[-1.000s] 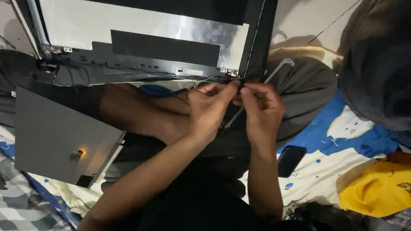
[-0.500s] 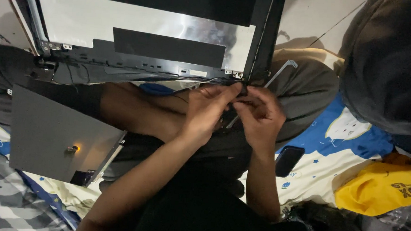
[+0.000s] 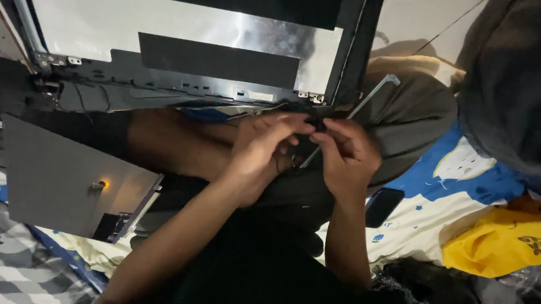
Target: Disassembling a laptop screen assembly to remove the webcam module and its wiring.
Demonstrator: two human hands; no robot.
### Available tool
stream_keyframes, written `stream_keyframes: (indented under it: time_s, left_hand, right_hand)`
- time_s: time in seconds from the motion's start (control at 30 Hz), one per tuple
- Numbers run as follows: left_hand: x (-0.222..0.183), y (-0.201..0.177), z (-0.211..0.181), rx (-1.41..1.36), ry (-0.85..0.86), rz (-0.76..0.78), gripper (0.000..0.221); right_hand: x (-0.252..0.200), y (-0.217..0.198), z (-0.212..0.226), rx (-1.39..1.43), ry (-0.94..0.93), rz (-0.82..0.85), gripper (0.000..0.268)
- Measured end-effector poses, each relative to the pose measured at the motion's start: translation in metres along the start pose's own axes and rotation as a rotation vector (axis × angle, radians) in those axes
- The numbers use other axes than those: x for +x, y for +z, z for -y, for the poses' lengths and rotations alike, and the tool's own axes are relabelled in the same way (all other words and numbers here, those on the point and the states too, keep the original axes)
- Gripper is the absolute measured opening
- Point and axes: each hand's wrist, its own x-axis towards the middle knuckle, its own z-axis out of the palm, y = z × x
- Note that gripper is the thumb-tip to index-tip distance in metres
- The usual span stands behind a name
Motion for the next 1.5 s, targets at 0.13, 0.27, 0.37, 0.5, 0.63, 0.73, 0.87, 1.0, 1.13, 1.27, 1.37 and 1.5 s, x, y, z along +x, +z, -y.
stream_keyframes:
  time_s: [0.13,0.27,0.37,0.5,0.63,0.73,0.87,1.0,1.13,1.27,1.37,1.5]
  left_hand:
    - [-0.001,-0.005,0.011,0.318,0.304,0.148,0.032]
    - [-0.002,-0.005,0.015,0.140,0.192,0.053,0.027]
    - [-0.001,-0.005,0.018,0.223,0.247,0.031,0.026]
    - [0.000,-0.001,0.021,0.352,0.275,-0.050,0.024]
    - [0.005,-0.003,0.031,0.426,0.275,-0.079,0.025]
    - [0.006,-0.004,0.042,0.405,0.315,-0.088,0.023]
    - [0.005,0.000,0.042,0.339,0.356,-0.107,0.021]
    - [-0.004,0.011,0.031,0.257,0.435,-0.093,0.020]
    - [-0.002,0.006,0.030,0.327,0.469,-0.112,0.020]
    - [0.003,-0.005,0.038,0.192,0.445,-0.161,0.023]
    - [-0.002,-0.004,0.031,0.265,0.576,-0.149,0.019]
    - [-0.017,-0.001,0.017,0.577,0.969,-0.063,0.026]
  right_hand:
    - [-0.001,-0.003,-0.001,0.002,0.026,-0.022,0.019]
    - [0.010,0.000,0.021,0.005,-0.074,-0.019,0.012]
    - [0.008,-0.001,0.019,0.039,-0.089,-0.016,0.015]
    - [0.010,-0.008,0.019,-0.016,-0.168,0.017,0.023]
    - [0.022,-0.010,0.032,0.021,-0.211,0.080,0.019]
    - [0.021,-0.014,0.024,0.042,-0.240,0.099,0.023]
    - [0.022,-0.017,0.019,0.009,-0.266,0.117,0.028]
    - [0.027,-0.013,0.027,0.008,-0.260,0.116,0.024]
    - [0.034,-0.006,0.028,0.024,-0.274,0.099,0.024]
    - [0.035,-0.004,0.024,-0.008,-0.291,0.078,0.025]
    - [0.037,-0.004,0.027,-0.015,-0.277,0.085,0.024]
    - [0.039,-0.003,0.030,-0.040,-0.294,0.102,0.022]
